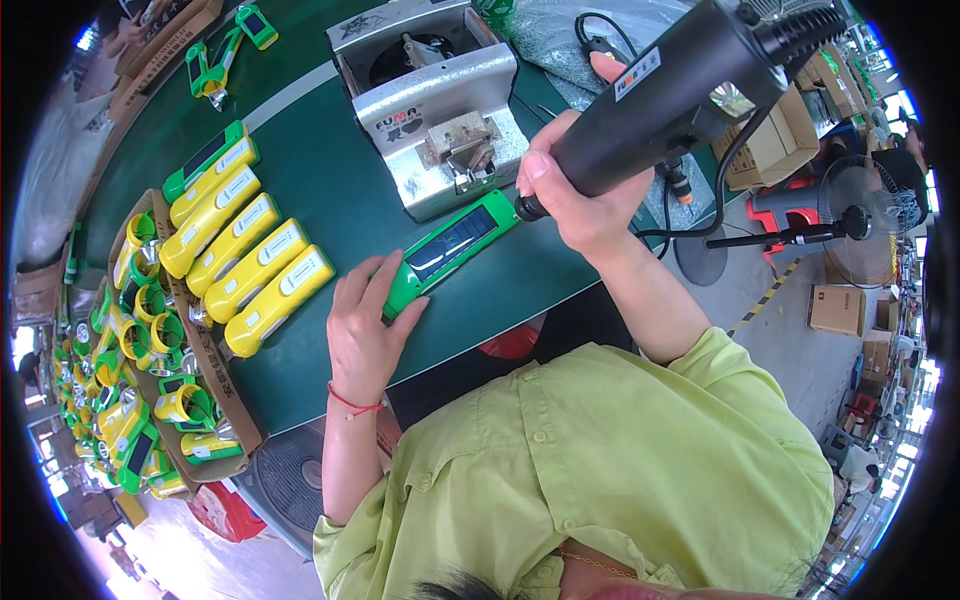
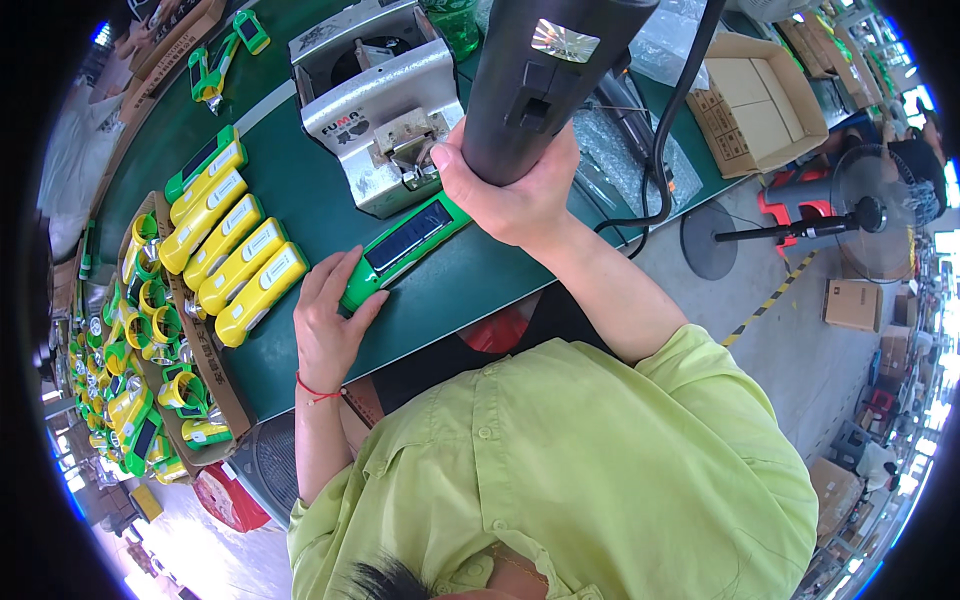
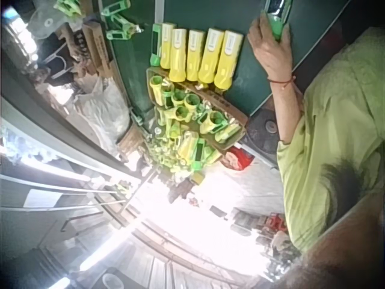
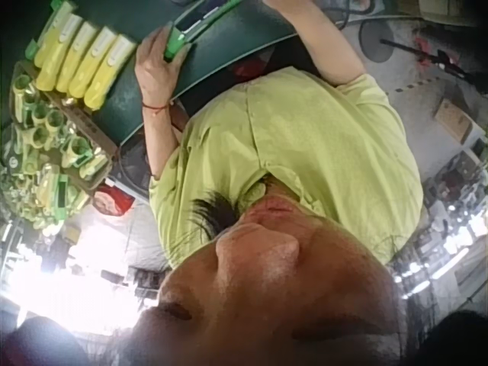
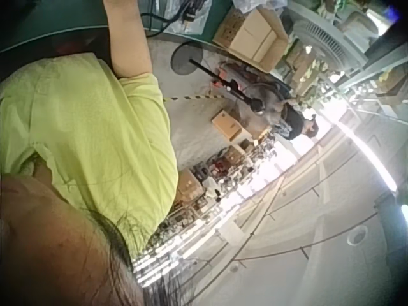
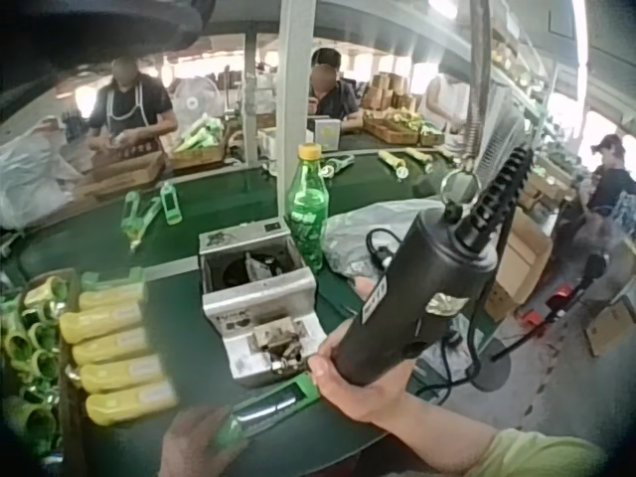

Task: The person secures internal components and device casings for handheld electronic devices by driving screws with an electric screwdriver.

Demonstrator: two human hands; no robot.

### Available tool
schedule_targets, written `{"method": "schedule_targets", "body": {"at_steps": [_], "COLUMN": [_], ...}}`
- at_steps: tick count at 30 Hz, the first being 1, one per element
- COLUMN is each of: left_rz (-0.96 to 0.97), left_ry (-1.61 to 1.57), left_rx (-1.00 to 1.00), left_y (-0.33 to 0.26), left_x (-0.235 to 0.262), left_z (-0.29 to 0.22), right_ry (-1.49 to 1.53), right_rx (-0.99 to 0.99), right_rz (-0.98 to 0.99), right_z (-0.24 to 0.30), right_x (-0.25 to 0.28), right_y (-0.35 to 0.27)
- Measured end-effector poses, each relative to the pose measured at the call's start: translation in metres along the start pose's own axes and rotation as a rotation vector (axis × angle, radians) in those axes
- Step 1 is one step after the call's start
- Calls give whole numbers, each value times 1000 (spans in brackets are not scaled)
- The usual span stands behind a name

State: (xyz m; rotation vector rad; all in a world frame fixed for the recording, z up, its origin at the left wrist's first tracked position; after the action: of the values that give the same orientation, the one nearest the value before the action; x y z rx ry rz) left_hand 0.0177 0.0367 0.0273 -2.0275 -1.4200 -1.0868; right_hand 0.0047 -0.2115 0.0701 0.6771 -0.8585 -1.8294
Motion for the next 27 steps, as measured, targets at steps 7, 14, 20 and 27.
{"method": "schedule_targets", "body": {"at_steps": [7, 14, 20, 27], "left_rz": [2, -232, -190, -185], "left_ry": [29, 121, -45, -205], "left_rx": [19, -322, -276, -271], "left_y": [1, 13, 24, 18], "left_x": [1, -26, -49, -55], "left_z": [-5, -63, -87, -85], "right_ry": [-18, -60, 85, 227], "right_rx": [-11, -19, -60, 6], "right_rz": [31, 18, -39, -136], "right_z": [-8, 0, 33, 45], "right_x": [1, 2, 7, 8], "right_y": [-8, -8, 6, 8]}}
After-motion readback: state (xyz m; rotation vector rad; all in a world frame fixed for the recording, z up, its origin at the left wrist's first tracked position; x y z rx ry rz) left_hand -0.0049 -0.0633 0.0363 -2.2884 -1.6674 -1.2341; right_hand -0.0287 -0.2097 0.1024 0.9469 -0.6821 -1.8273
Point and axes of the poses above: each hand's wrist, its own y-axis towards the middle knuckle, its own x-axis out of the back of the hand, z = x × y, the point moved 3 cm from there along y, towards the middle knuckle, and after that the axes turned 13 degrees about x, right-handed, at the moved point
